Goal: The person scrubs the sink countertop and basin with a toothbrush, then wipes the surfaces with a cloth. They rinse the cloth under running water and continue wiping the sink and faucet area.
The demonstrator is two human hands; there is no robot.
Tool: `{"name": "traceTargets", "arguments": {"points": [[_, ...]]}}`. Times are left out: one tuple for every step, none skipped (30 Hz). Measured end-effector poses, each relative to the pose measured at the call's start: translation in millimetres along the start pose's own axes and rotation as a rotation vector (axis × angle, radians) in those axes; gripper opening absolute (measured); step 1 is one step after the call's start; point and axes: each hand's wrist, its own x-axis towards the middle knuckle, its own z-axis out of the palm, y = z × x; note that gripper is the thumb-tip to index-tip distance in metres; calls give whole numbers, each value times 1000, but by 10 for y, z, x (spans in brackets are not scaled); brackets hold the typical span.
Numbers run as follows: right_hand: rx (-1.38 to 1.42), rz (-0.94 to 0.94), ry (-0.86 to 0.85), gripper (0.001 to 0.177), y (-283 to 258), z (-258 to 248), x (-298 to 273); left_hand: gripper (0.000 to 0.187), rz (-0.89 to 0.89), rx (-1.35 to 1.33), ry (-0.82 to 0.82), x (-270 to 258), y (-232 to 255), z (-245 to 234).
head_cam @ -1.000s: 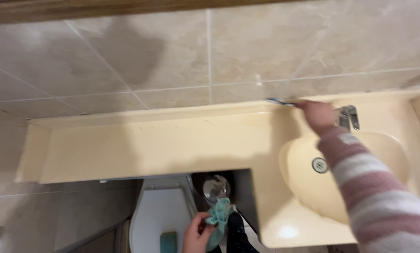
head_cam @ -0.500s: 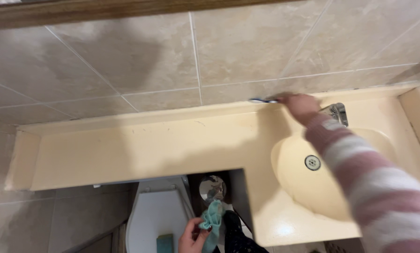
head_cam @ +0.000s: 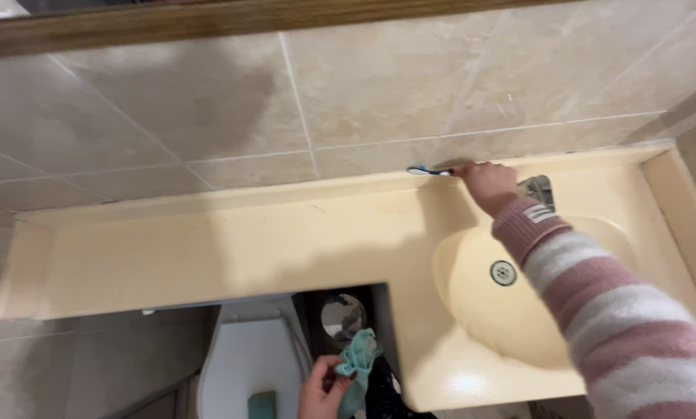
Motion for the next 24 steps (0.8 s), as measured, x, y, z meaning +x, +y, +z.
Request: {"name": "traceTargets", "arguments": {"points": [[-16, -35, 45, 37, 79, -35, -60, 26, -17, 12, 15, -11, 75, 22], [-32, -70, 90, 36, 238, -78, -132, 25, -34, 23, 30, -39, 142, 50], [-43, -102, 137, 38, 426, -132, -203, 25, -21, 33, 43, -73, 200, 77], [50, -88, 131, 38, 747, -247, -299, 24, -8, 43, 57, -104, 237, 122], [144, -75, 130, 39, 962, -365, -356, 24, 9, 52, 73, -107, 260, 143], [29, 31, 93, 35, 1052, -445, -412, 25, 29, 42, 63, -99, 262, 147], [-88, 134, 51, 45, 1144, -531, -495, 25, 44, 29, 53, -109, 228, 171], [-52, 147, 69, 46, 1121, -564, -568, 26, 59, 15, 43, -119, 183, 182], [-18, 160, 86, 47, 1056, -567, -648, 26, 61, 12, 39, -135, 136, 179], [16, 173, 104, 48, 975, -561, -704, 26, 63, 8, 34, -150, 100, 156], [67, 134, 126, 46, 887, -559, -712, 26, 65, 2, 31, -161, 78, 150], [118, 94, 148, 44, 790, -542, -704, 26, 49, 15, 54, -170, 68, 153], [169, 56, 169, 44, 708, -510, -703, 26, 33, 30, 75, -186, 61, 154], [165, 18, 169, 41, 626, -468, -703, 26, 17, 45, 95, -202, 56, 167], [163, -18, 170, 39, 543, -421, -702, 26, 32, 43, 104, -210, 58, 177], [161, -53, 171, 37, 502, -393, -696, 27, 47, 41, 112, -214, 57, 188], [155, -21, 170, 34, 529, -392, -684, 27, 62, 40, 120, -212, 50, 197], [150, 11, 168, 31, 586, -407, -665, 27, 56, 22, 106, -206, 37, 217], [146, 42, 169, 29, 608, -412, -638, 27, 53, 6, 95, -189, 29, 230], [187, 15, 235, 28, 577, -374, -647, 27, 50, -11, 84, -173, 23, 228], [223, -17, 300, 27, 538, -326, -670, 26, 22, -3, 68, -164, 17, 225], [260, -49, 366, 26, 523, -300, -671, 25, -6, 4, 51, -157, 17, 213], [220, -26, 369, 26, 497, -279, -643, 24, -35, 14, 30, -153, 21, 221], [179, -4, 371, 25, 421, -250, -590, 24, -25, 18, 45, -150, 30, 249]]}}
